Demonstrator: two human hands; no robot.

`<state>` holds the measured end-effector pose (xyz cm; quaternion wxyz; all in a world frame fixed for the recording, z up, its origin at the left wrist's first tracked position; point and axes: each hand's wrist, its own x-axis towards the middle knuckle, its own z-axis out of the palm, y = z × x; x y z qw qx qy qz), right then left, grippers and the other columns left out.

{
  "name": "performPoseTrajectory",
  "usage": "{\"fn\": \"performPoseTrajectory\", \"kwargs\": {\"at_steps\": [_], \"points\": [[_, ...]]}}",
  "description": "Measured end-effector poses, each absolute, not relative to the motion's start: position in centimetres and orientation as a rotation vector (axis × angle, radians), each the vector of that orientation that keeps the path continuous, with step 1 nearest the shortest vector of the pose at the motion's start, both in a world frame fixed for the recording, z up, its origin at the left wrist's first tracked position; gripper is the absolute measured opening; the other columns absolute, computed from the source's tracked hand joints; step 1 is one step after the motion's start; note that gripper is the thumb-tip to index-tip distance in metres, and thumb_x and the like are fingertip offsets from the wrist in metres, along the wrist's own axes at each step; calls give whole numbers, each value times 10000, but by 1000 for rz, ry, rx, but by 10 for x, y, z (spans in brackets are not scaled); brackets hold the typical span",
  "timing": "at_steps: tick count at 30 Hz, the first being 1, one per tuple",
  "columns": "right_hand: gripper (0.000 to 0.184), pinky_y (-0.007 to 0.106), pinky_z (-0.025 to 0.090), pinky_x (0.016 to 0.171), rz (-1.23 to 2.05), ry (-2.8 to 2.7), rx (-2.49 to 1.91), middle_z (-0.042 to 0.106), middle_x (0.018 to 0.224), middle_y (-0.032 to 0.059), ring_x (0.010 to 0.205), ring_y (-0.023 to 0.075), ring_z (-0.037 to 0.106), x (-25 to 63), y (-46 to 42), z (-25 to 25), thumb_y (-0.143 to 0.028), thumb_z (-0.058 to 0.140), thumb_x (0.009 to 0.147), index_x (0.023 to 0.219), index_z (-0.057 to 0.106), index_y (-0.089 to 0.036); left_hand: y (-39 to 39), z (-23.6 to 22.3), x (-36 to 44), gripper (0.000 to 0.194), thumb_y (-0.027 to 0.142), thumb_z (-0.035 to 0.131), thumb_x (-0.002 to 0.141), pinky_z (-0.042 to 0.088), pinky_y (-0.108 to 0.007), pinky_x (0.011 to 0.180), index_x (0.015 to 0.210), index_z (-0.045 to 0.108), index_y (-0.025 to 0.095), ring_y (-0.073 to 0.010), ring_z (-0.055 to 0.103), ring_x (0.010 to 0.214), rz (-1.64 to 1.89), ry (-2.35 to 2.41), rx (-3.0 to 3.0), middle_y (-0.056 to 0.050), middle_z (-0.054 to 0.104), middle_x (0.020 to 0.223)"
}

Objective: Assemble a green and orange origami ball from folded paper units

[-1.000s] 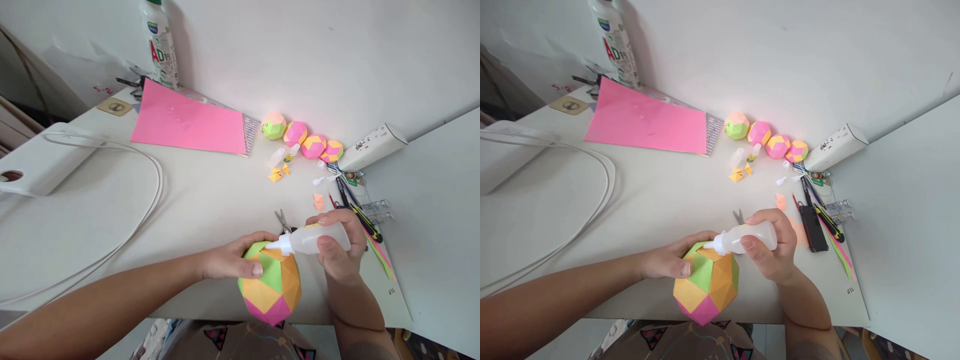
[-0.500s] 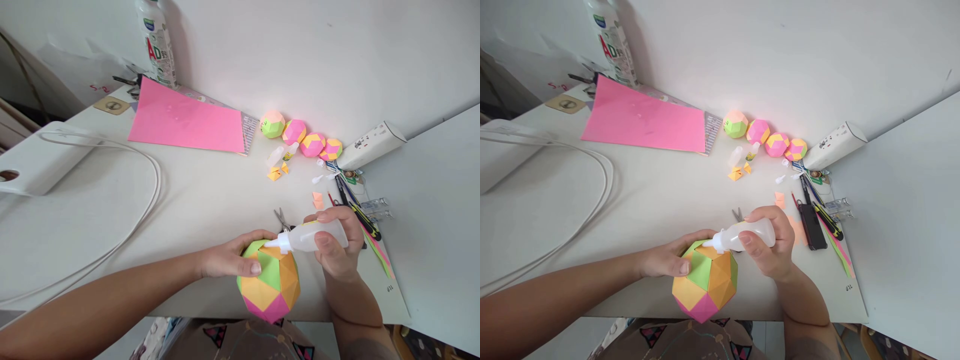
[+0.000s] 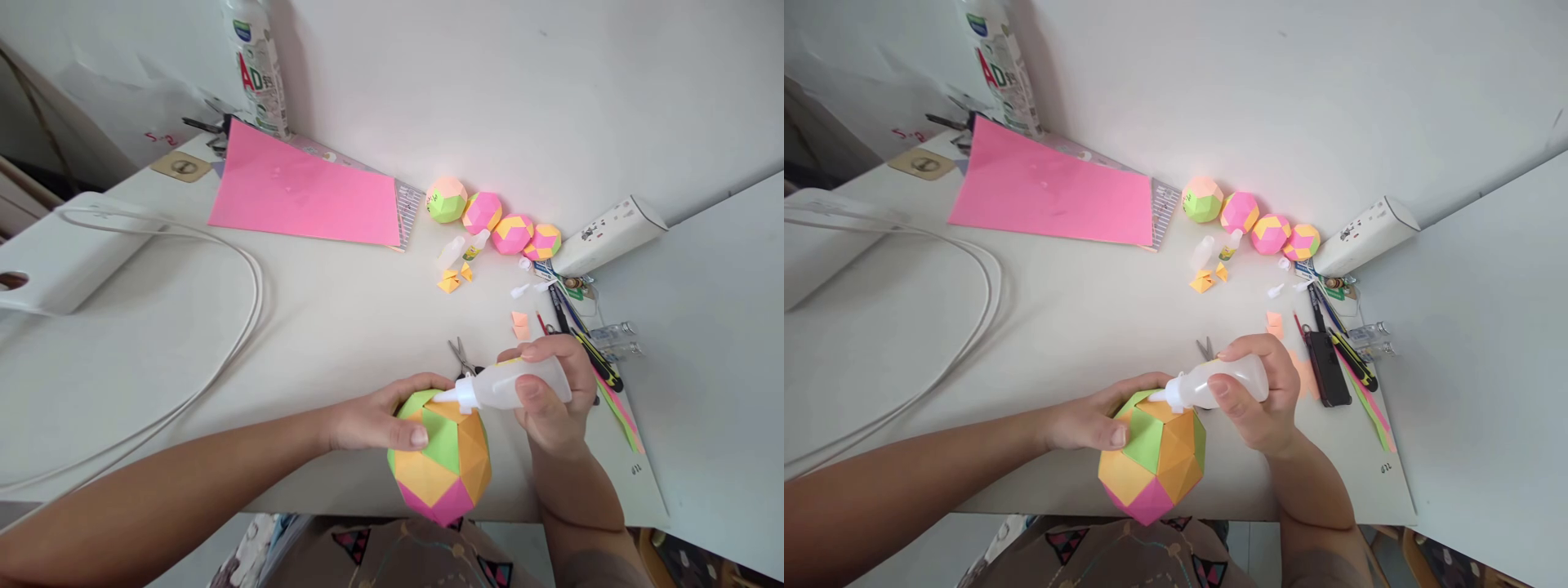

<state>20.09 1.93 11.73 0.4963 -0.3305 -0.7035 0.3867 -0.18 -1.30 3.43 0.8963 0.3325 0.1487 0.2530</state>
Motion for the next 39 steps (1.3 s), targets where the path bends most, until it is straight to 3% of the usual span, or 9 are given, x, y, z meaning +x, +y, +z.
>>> {"fn": "performPoseTrajectory", "kwargs": {"at_steps": [10, 18, 32, 39], "points": [[138, 227, 404, 377, 892, -1738, -803, 561, 638, -27, 515, 141, 557, 203, 18, 117, -316, 669, 823, 929, 593, -270, -14, 32, -2, 861, 522, 844, 588, 444, -384, 903, 1293, 445, 230, -259, 572, 1064, 536, 291, 694, -82, 571, 1193], [152, 277, 473, 438, 823, -1788, -764, 646, 769, 2, 528, 145, 583, 208, 18, 114, -314, 666, 826, 958, 603, -275, -14, 33, 0, 832, 515, 846, 589, 449, -369, 885, 1273, 466, 233, -255, 576, 1052, 540, 279, 697, -77, 578, 1173], [161, 276, 458, 416, 851, -1792, -751, 640, 768, -3, 525, 144, 578, 207, 19, 116, -298, 669, 822, 970, 607, -288, -14, 31, -1, 838, 517, 841, 600, 443, -379, 897, 1289, 456, 234, -259, 574, 1060, 544, 273, 700, -80, 574, 1186], [117, 296, 476, 431, 672, -1934, -574, 554, 645, -13, 520, 162, 576, 201, 20, 131, -271, 689, 803, 907, 637, -258, -13, 31, -2, 845, 538, 825, 608, 440, -417, 922, 1299, 445, 233, -299, 560, 1114, 514, 291, 733, -104, 564, 1241]]}}
